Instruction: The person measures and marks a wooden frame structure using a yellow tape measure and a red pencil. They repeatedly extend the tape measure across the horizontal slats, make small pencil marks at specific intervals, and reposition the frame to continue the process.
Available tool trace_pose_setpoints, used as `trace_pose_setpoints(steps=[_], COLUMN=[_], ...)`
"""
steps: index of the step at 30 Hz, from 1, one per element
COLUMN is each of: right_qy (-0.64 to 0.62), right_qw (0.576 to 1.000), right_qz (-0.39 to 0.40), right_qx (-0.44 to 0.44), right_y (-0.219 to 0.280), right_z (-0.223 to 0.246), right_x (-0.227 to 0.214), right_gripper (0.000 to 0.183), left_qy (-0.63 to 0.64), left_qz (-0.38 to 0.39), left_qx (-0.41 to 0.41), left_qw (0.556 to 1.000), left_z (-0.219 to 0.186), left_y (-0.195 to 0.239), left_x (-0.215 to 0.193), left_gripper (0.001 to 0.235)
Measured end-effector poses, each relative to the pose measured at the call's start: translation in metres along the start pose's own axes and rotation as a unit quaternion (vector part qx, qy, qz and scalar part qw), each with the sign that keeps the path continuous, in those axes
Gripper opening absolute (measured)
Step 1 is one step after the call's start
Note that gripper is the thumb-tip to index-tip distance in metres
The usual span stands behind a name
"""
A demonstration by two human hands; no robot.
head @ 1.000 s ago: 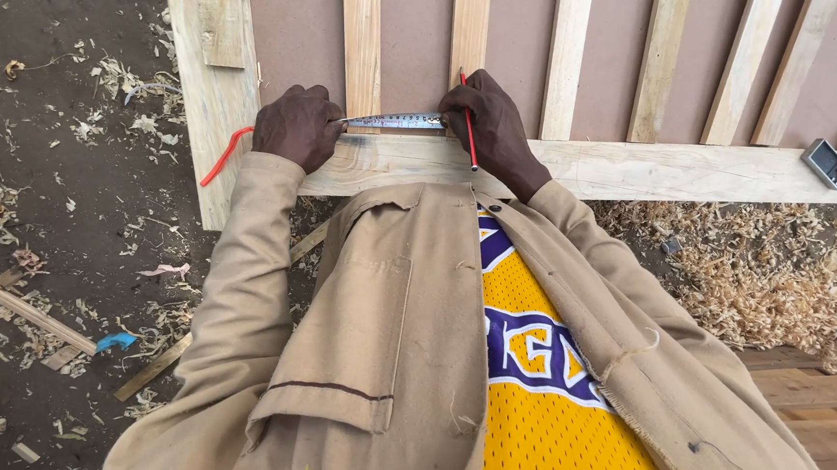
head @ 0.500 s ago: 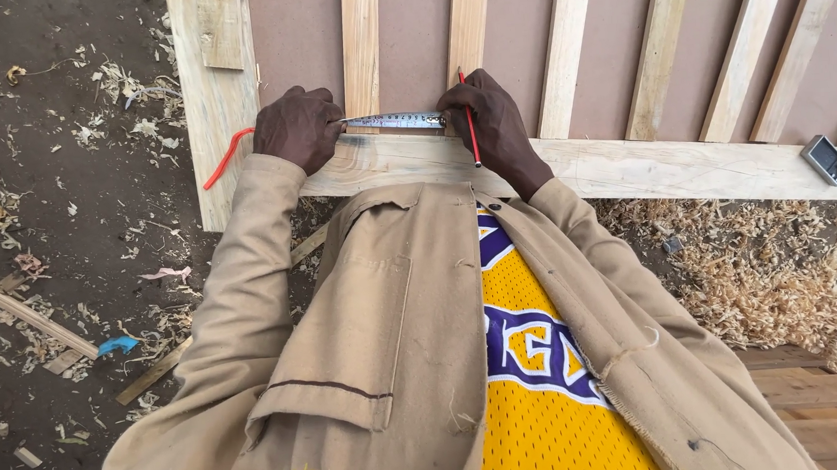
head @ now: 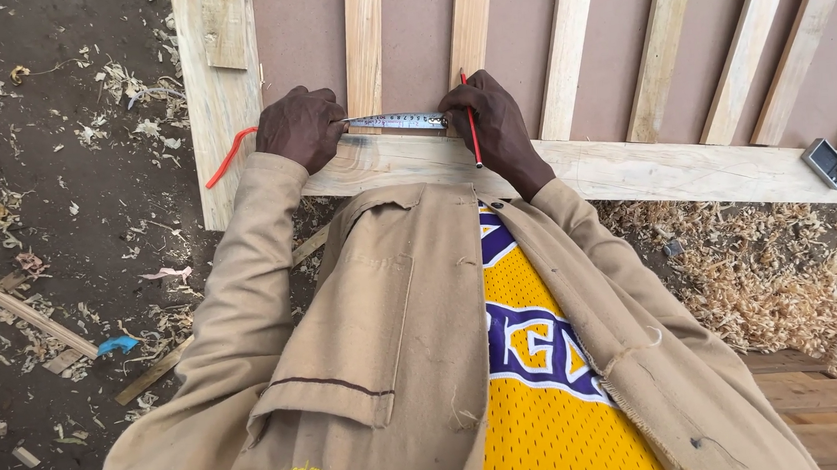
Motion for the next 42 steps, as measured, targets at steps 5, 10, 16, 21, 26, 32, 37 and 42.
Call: trace_pose_setpoints(steps=[5, 10, 16, 21, 26, 32, 37, 42], right_qy=[-0.036, -0.075, -0.054, 0.011, 0.014, 0.011, 0.041, 0.051], right_qw=[0.999, 0.997, 0.997, 0.996, 0.991, 0.971, 0.957, 0.959], right_qz=[-0.013, -0.033, -0.031, -0.05, 0.029, 0.194, 0.245, 0.256], right_qx=[0.002, 0.008, -0.036, -0.077, -0.129, -0.137, -0.152, -0.11], right_y=[0.0, 0.007, 0.003, 0.005, -0.012, -0.047, -0.067, -0.071], right_z=[0.005, 0.007, 0.025, 0.032, 0.061, 0.076, 0.056, 0.052], right_x=[-0.002, -0.006, -0.002, 0.002, 0.026, 0.057, 0.071, 0.073], right_gripper=[0.01, 0.012, 0.014, 0.01, 0.017, 0.012, 0.018, 0.027], left_qy=[0.022, 0.111, 0.227, 0.183, 0.227, 0.231, 0.192, 0.082], left_qz=[0.005, 0.026, 0.041, 0.007, 0.016, 0.041, 0.085, 0.033], left_qx=[0.0, 0.038, -0.129, -0.156, -0.156, -0.142, -0.169, -0.136], left_qw=[1.0, 0.993, 0.964, 0.971, 0.961, 0.962, 0.963, 0.987], left_z=[0.0, 0.016, 0.064, 0.114, 0.123, 0.124, 0.118, 0.119], left_y=[0.002, 0.025, 0.069, 0.093, 0.095, 0.077, 0.073, 0.064], left_x=[-0.009, -0.039, -0.075, -0.048, -0.033, -0.026, -0.029, -0.023], left_gripper=[0.018, 0.02, 0.021, 0.018, 0.016, 0.014, 0.013, 0.016])
Point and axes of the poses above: each hand's wrist, its own y-axis away from the middle knuckle, its own x-axis out of the palm, z = x × y, the point moved 4 cm from there along -y, towards the middle knuckle, and after that the axes turned 15 degrees about -y, right-handed, at the moved point
